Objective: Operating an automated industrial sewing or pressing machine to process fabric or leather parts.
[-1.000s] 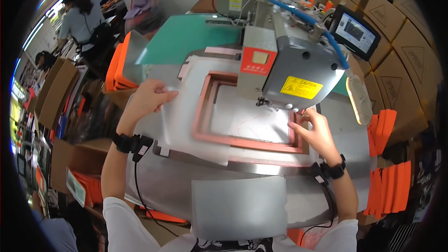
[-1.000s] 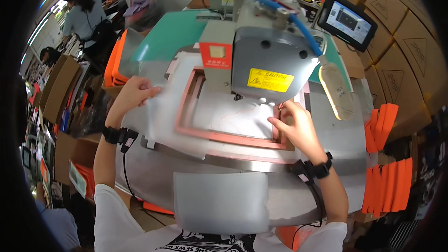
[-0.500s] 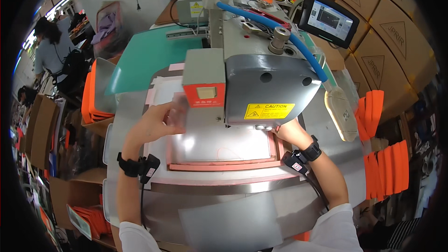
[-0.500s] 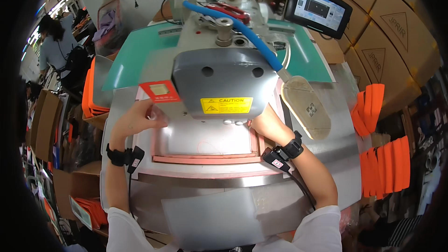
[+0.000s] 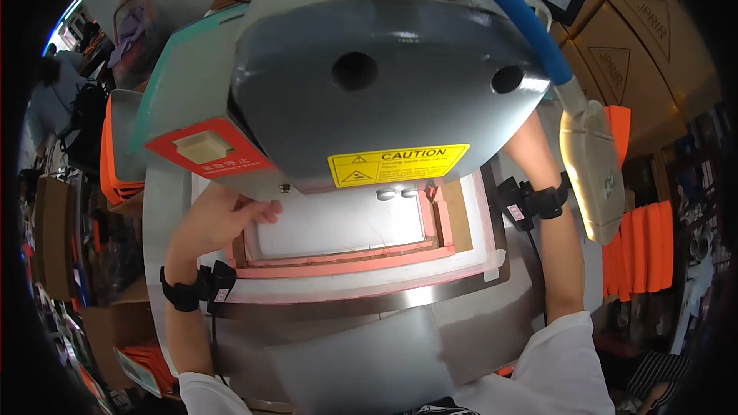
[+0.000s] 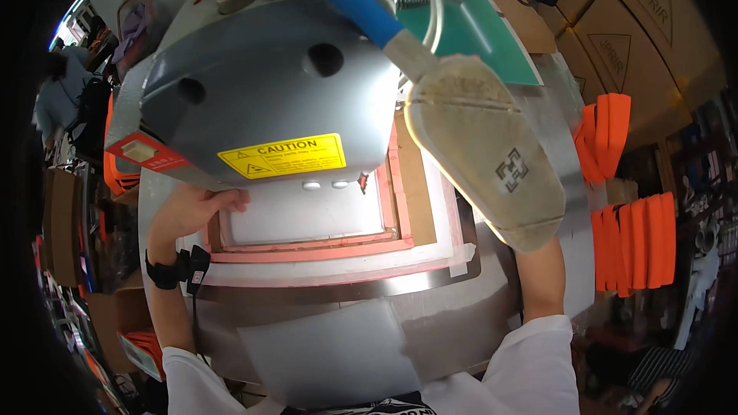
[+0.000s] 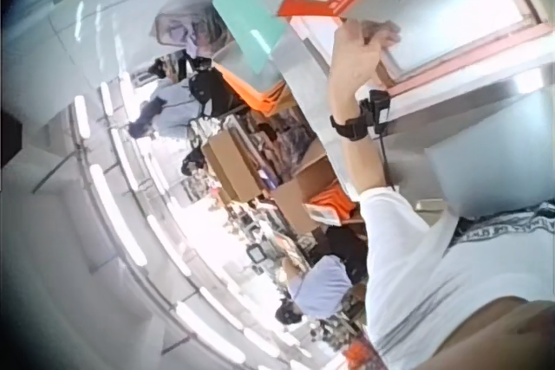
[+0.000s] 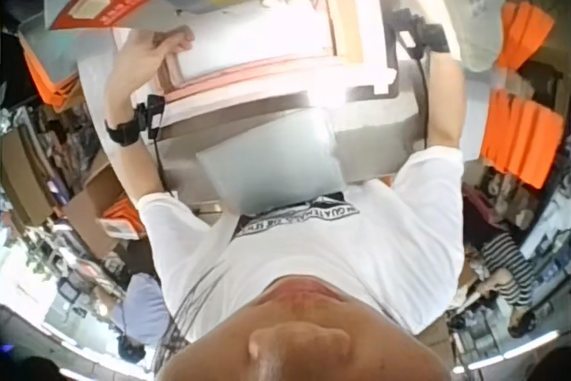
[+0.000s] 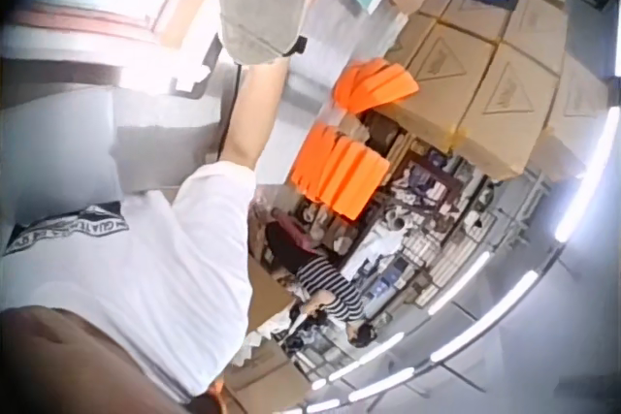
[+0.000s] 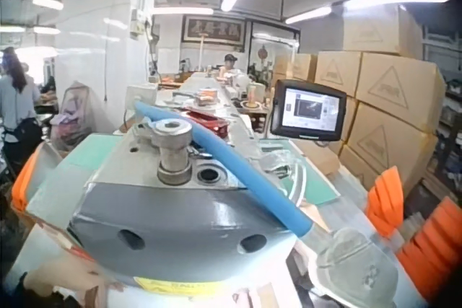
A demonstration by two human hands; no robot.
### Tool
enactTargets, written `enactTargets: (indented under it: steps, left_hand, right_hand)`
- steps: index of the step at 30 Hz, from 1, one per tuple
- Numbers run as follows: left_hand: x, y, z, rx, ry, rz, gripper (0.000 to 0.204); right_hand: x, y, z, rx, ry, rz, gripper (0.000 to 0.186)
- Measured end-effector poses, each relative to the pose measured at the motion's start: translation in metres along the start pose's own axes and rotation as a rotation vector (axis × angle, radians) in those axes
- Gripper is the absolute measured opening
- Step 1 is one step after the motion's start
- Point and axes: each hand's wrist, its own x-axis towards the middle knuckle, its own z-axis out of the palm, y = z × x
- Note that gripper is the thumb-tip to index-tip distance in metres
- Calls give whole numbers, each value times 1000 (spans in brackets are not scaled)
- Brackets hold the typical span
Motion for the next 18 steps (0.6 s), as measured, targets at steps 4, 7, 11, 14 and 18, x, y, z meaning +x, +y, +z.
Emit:
enactTargets:
  steps: [4,7,11,14,18]
  left_hand:
    - [-1,17,-1,126,24,-127,13]
    - [1,14,-3,190,38,-148,10]
    - [2,8,-4,163,31,-125,9]
    - [-1,13,-2,125,32,-143,10]
    - [0,8,-2,110,30,-97,10]
  right_hand:
    - [-4,16,-9,-18,-123,84,21]
    - [-8,17,-11,-22,-181,106,21]
    - [-13,-2,-13,-70,-259,74,22]
    - [-15,-13,-14,-87,-332,16,26]
    - [-13,-54,-26,60,-498,-39,36]
